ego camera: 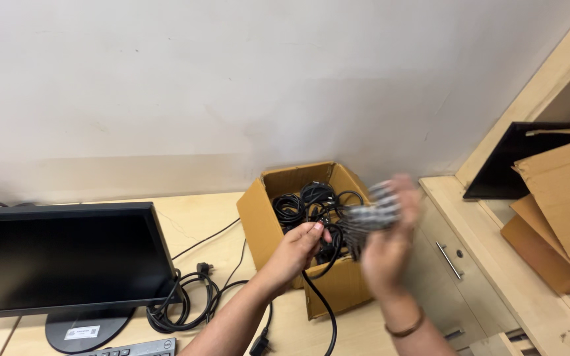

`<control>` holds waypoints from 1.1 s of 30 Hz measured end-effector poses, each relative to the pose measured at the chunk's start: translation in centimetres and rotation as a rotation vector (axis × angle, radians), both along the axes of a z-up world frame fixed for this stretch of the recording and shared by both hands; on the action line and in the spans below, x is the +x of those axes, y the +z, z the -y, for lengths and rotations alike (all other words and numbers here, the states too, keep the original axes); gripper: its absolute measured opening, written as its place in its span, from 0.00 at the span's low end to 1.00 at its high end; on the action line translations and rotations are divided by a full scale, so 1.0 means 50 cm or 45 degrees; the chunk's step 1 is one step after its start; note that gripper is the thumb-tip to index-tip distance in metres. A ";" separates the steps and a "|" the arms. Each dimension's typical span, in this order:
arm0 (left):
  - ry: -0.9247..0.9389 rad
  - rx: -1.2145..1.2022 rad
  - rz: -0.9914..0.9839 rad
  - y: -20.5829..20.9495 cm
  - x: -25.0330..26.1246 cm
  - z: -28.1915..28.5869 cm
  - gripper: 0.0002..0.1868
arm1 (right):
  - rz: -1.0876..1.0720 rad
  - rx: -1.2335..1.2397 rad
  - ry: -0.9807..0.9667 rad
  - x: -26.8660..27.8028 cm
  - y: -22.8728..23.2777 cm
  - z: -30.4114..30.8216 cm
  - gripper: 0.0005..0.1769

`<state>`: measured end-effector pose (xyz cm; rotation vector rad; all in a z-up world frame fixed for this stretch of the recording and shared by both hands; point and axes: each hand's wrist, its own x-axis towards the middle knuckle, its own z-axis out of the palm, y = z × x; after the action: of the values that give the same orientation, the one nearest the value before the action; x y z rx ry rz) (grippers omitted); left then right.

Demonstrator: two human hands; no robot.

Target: The person wipes multiple black cables with a small checkered cloth while holding them over a cardboard box at a desk.

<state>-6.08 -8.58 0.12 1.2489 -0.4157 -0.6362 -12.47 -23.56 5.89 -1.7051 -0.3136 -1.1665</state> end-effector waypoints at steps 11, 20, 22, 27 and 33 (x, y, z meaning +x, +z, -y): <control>0.086 0.125 -0.054 -0.044 0.052 0.010 0.11 | -0.718 -0.131 0.263 -0.016 0.051 0.102 0.08; -0.062 0.041 -0.260 -0.199 0.091 0.022 0.25 | -0.752 0.332 0.566 0.134 0.109 0.152 0.11; -0.030 -0.034 -0.251 -0.200 0.102 0.025 0.25 | -0.881 -0.022 0.164 0.121 0.074 0.138 0.15; 0.148 -0.162 -0.265 -0.181 0.099 0.040 0.21 | -0.118 -1.154 0.124 0.041 0.043 0.099 0.20; -0.038 0.056 0.197 -0.174 0.098 0.051 0.15 | -0.360 -0.993 0.404 0.033 0.000 0.083 0.18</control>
<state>-1.18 -11.15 -8.58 1.3411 -0.5521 -0.5785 -10.83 -27.73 5.92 -2.3414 -0.9095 -0.5726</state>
